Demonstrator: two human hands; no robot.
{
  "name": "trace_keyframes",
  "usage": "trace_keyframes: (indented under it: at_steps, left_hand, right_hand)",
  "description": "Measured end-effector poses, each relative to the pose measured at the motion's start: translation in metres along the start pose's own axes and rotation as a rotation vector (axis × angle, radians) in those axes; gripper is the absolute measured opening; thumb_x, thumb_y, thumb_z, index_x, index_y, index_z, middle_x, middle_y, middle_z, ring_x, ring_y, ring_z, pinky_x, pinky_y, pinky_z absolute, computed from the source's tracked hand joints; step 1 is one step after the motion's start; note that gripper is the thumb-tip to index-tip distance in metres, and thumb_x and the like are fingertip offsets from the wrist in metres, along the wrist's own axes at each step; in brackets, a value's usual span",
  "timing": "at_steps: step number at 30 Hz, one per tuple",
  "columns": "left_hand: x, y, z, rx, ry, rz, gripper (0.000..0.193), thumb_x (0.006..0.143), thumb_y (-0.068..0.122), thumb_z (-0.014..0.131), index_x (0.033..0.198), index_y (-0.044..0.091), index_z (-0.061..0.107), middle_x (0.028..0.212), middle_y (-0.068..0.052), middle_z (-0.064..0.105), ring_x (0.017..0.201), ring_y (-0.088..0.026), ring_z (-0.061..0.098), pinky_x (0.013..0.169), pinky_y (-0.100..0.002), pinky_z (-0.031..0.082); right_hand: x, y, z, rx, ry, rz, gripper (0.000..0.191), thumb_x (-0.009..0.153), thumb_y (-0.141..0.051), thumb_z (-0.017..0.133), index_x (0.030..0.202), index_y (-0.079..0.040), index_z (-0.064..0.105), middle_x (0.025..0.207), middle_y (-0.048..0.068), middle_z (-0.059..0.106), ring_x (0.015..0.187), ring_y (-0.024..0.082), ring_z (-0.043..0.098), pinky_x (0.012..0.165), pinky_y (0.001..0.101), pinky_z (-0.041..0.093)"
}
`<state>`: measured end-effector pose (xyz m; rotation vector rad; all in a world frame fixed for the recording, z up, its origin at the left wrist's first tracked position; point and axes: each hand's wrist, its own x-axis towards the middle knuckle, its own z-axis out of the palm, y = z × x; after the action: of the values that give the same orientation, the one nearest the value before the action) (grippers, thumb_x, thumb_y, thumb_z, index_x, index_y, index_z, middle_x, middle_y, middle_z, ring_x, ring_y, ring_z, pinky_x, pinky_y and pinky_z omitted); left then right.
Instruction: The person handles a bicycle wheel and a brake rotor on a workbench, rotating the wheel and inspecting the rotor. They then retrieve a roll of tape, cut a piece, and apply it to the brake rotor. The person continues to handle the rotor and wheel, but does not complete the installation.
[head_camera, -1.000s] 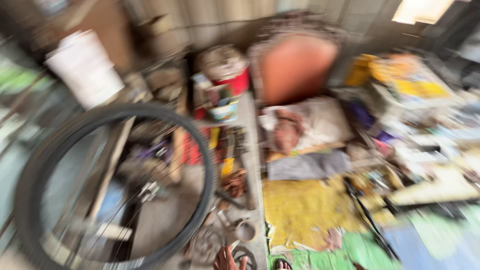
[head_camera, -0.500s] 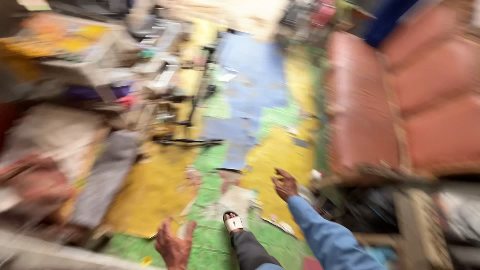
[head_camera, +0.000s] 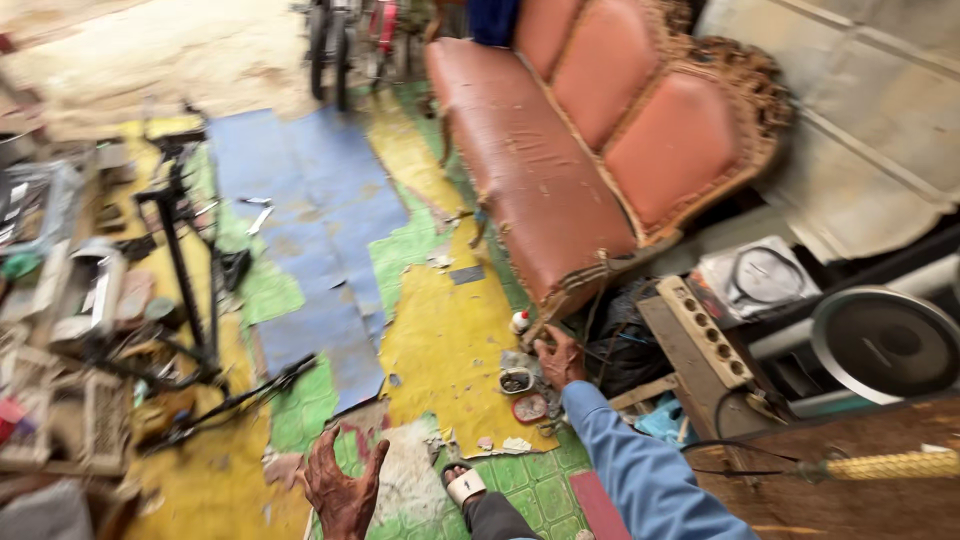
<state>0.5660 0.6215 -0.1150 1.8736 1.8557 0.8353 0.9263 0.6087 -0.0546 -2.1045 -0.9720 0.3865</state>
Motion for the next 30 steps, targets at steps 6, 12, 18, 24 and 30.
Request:
trace_keyframes:
  at_steps: [6, 12, 18, 24, 30]
  left_hand:
    - [0.047, 0.056, 0.072, -0.133, -0.095, 0.065, 0.087, 0.067, 0.049, 0.085, 0.139, 0.008, 0.056, 0.138, -0.016, 0.057, 0.131, -0.035, 0.051, 0.109, -0.052, 0.038]
    - [0.084, 0.084, 0.113, -0.116, -0.155, 0.098, 0.084, 0.072, 0.05, 0.085, 0.136, 0.005, 0.056, 0.133, -0.019, 0.058, 0.13, -0.037, 0.052, 0.108, -0.052, 0.04]
    - [0.106, 0.091, 0.126, -0.069, -0.092, 0.089, 0.08, 0.073, 0.052, 0.085, 0.133, 0.006, 0.06, 0.135, -0.016, 0.06, 0.133, -0.042, 0.05, 0.11, -0.054, 0.038]
    - [0.125, 0.088, 0.132, -0.066, -0.096, -0.017, 0.08, 0.07, 0.052, 0.085, 0.131, 0.007, 0.059, 0.137, -0.015, 0.057, 0.13, -0.036, 0.05, 0.109, -0.052, 0.036]
    - [0.133, 0.08, 0.128, -0.091, -0.144, -0.108, 0.078, 0.07, 0.051, 0.086, 0.131, 0.009, 0.059, 0.137, -0.011, 0.058, 0.133, -0.032, 0.048, 0.111, -0.05, 0.035]
  right_hand:
    - [0.089, 0.071, -0.083, -0.289, 0.262, 0.085, 0.043, 0.087, -0.032, 0.071, 0.121, -0.007, 0.073, 0.109, 0.018, 0.077, 0.097, 0.035, 0.073, 0.088, 0.0455, 0.057]
    - [0.169, 0.148, -0.176, -0.236, 0.764, 0.554, 0.054, 0.082, -0.025, 0.078, 0.125, 0.001, 0.058, 0.118, 0.026, 0.068, 0.102, 0.043, 0.069, 0.089, 0.0513, 0.056]
    - [0.215, 0.193, -0.215, -0.342, 0.866, 0.791, 0.048, 0.086, -0.027, 0.076, 0.119, 0.003, 0.058, 0.107, 0.027, 0.064, 0.096, 0.045, 0.064, 0.083, 0.0517, 0.053]
    - [0.247, 0.219, -0.212, -0.405, 0.855, 0.784, 0.043, 0.088, -0.025, 0.073, 0.119, 0.001, 0.059, 0.102, 0.023, 0.062, 0.09, 0.04, 0.061, 0.079, 0.048, 0.051]
    - [0.29, 0.208, -0.172, -0.422, 0.831, 0.772, 0.038, 0.09, -0.023, 0.071, 0.118, 0.0, 0.061, 0.097, 0.019, 0.06, 0.085, 0.035, 0.058, 0.075, 0.0443, 0.049]
